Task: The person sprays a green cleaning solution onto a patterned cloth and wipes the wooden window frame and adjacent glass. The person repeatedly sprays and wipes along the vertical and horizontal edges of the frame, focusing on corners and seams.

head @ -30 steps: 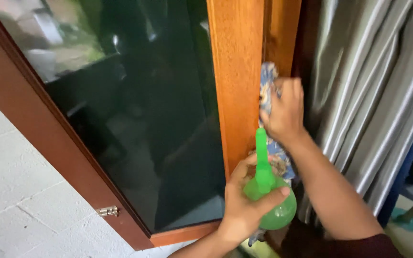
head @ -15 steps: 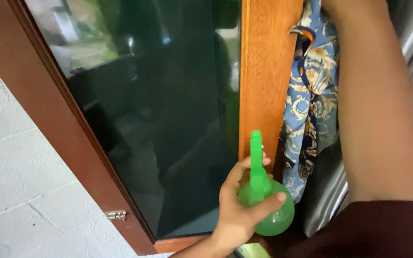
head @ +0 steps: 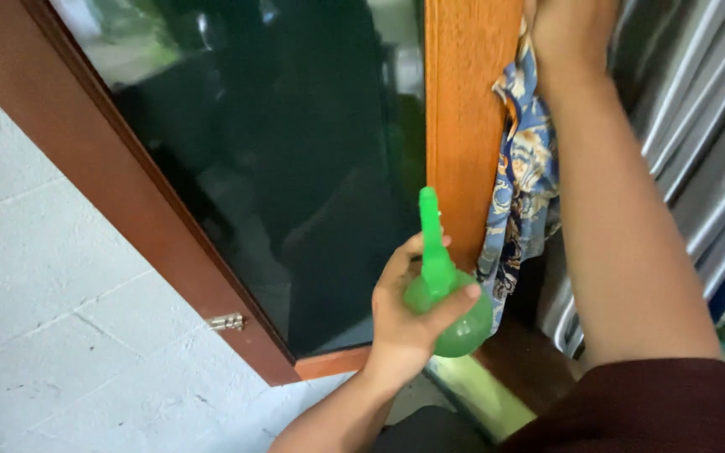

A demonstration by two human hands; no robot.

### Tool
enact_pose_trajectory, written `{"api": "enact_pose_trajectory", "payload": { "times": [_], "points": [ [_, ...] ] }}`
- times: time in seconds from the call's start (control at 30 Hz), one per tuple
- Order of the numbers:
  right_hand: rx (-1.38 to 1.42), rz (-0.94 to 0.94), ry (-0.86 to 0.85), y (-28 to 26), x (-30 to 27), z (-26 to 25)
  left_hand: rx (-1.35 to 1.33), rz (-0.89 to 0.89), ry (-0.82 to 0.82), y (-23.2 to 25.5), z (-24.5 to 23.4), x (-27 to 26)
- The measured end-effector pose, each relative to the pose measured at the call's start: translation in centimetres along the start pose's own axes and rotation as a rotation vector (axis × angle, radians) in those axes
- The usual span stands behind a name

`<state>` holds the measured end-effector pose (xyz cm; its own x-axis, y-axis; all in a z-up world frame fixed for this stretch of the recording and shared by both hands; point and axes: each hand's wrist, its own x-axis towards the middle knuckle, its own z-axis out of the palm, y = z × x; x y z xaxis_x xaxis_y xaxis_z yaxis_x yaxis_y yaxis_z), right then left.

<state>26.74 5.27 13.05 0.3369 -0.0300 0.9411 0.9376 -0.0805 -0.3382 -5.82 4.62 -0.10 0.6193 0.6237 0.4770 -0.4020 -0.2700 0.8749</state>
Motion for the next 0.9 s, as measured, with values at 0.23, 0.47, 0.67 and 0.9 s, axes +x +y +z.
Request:
{"api": "enact_pose_trajectory", "payload": {
  "times": [0.23,0.47,0.67,0.9],
  "points": [
    [0.128,-0.055,0.029,-3.9,-4.8,-2.1,0.034,-0.082,-0.058,-0.4,0.2,-2.2],
    [0.071,0.184,-0.007,-0.5,-12.9,-1.5,0.163,-0.005,0.008,-3.3,0.2,-4.1],
    [0.085,0.268,-0.026,1.3,-18.1,-1.1,0.225,0.025,0.048,-3.3,0.1,-4.5],
    [0.084,0.230,-0.005,2.1,-18.0,-0.7,0.264,0.050,-0.005,-0.5,-0.9,-3.1]
  ]
}}
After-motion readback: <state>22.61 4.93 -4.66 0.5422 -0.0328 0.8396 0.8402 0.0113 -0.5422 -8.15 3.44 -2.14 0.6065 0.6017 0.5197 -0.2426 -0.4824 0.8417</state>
